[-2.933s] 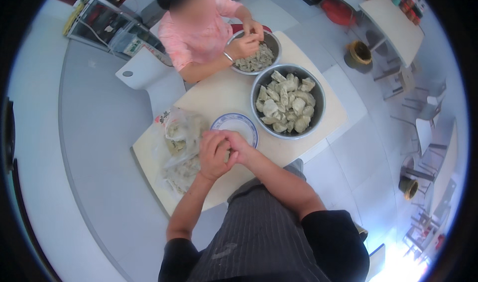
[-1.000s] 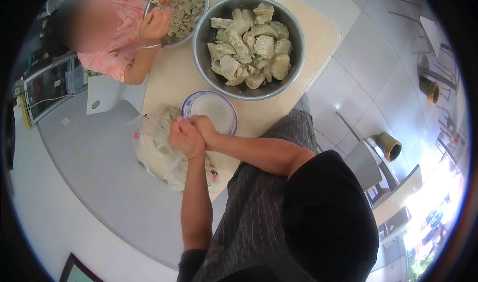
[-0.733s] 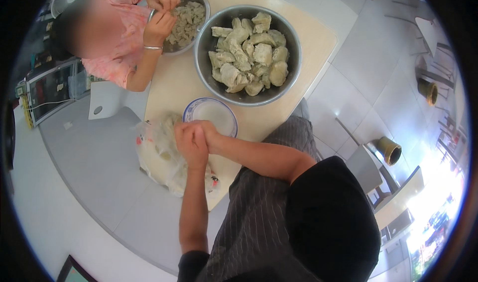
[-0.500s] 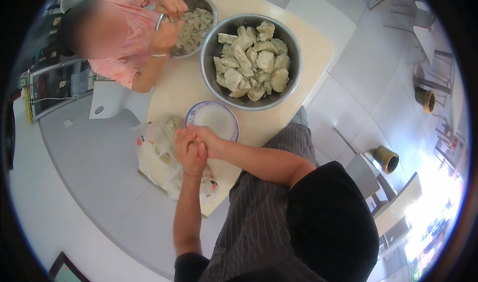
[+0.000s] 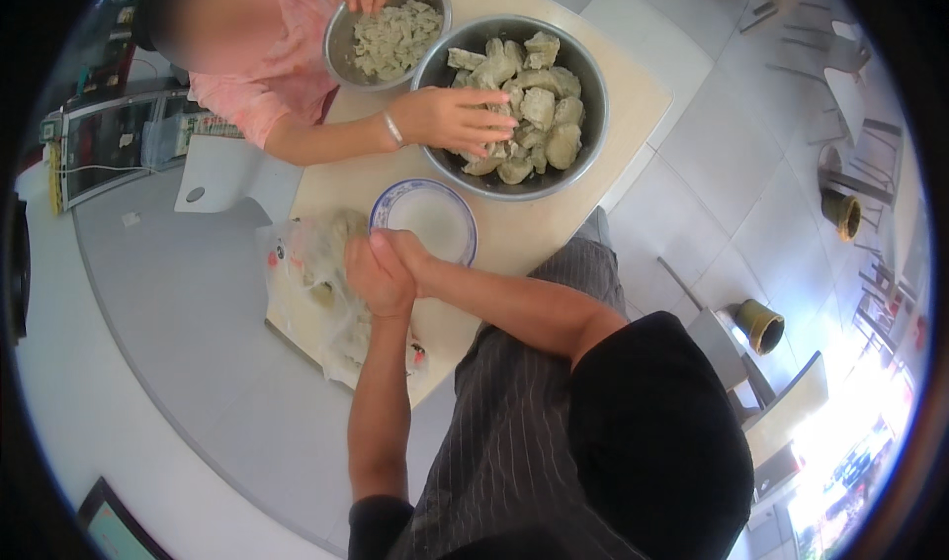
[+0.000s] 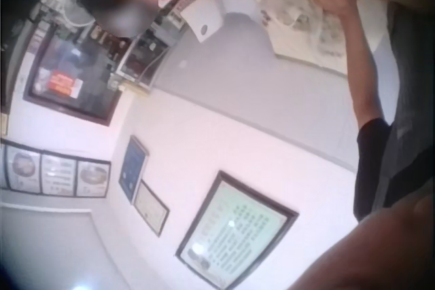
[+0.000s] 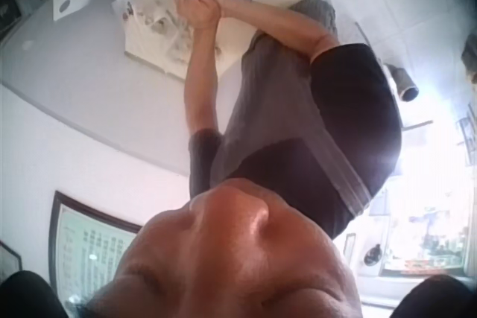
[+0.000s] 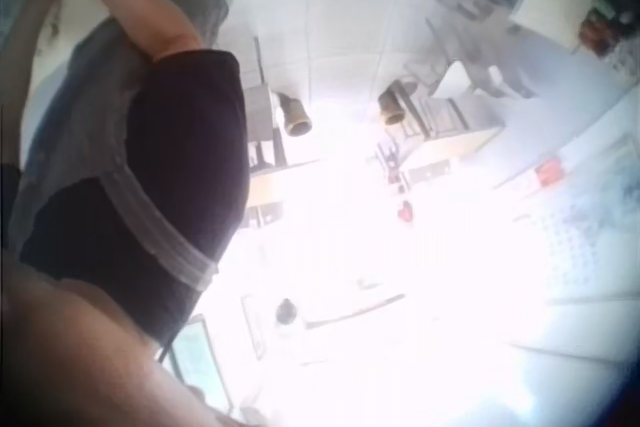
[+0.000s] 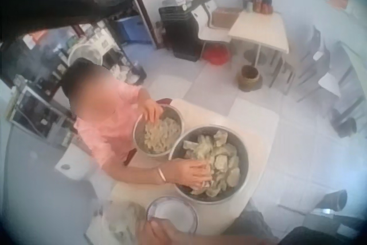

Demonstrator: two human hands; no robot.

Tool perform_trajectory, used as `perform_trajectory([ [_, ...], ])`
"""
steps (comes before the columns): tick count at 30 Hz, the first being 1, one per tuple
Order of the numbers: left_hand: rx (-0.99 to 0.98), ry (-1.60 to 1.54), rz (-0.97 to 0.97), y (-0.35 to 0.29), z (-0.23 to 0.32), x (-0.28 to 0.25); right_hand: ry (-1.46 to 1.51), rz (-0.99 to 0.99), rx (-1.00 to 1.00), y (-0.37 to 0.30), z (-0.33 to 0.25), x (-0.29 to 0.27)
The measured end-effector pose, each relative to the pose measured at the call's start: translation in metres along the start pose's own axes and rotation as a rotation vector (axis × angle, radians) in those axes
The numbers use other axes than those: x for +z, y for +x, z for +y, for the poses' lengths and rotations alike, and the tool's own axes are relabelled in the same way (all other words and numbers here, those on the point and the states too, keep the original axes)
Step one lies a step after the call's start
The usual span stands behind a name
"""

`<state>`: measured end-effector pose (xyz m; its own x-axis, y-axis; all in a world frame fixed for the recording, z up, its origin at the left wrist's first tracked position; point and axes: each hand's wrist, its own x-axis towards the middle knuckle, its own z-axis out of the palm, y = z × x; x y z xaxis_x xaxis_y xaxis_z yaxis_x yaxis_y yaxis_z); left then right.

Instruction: The person repeatedly takes dough and filling from bowls on the table, shapes them into dumplings by hand, and places the finished dumplings into a metal bowl. Another person across the table performs the same task simultaneously.

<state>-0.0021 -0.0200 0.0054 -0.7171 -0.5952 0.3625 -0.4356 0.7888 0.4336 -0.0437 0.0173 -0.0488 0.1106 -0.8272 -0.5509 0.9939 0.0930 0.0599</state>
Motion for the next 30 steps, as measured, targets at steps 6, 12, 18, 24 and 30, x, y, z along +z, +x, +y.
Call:
perform_trajectory([
  [6,-0.040,-0.008,-0.009,0.000,0.009,-0.003,0.026,-0.035,-0.076,0.020,0.020,-0.026],
  [12,-0.098,0.001,-0.032,0.004,0.015,-0.005,0.057,-0.016,-0.143,0.029,0.026,-0.025],
  [18,-0.125,-0.007,-0.014,0.008,0.019,-0.005,0.072,0.012,-0.201,0.036,0.029,-0.026],
  [24,-0.151,-0.015,-0.071,0.010,0.021,-0.007,0.081,0.037,-0.246,0.039,0.030,-0.026],
  [30,-0.156,0.005,-0.069,0.012,0.025,-0.006,0.088,0.039,-0.288,0.043,0.033,-0.028],
])
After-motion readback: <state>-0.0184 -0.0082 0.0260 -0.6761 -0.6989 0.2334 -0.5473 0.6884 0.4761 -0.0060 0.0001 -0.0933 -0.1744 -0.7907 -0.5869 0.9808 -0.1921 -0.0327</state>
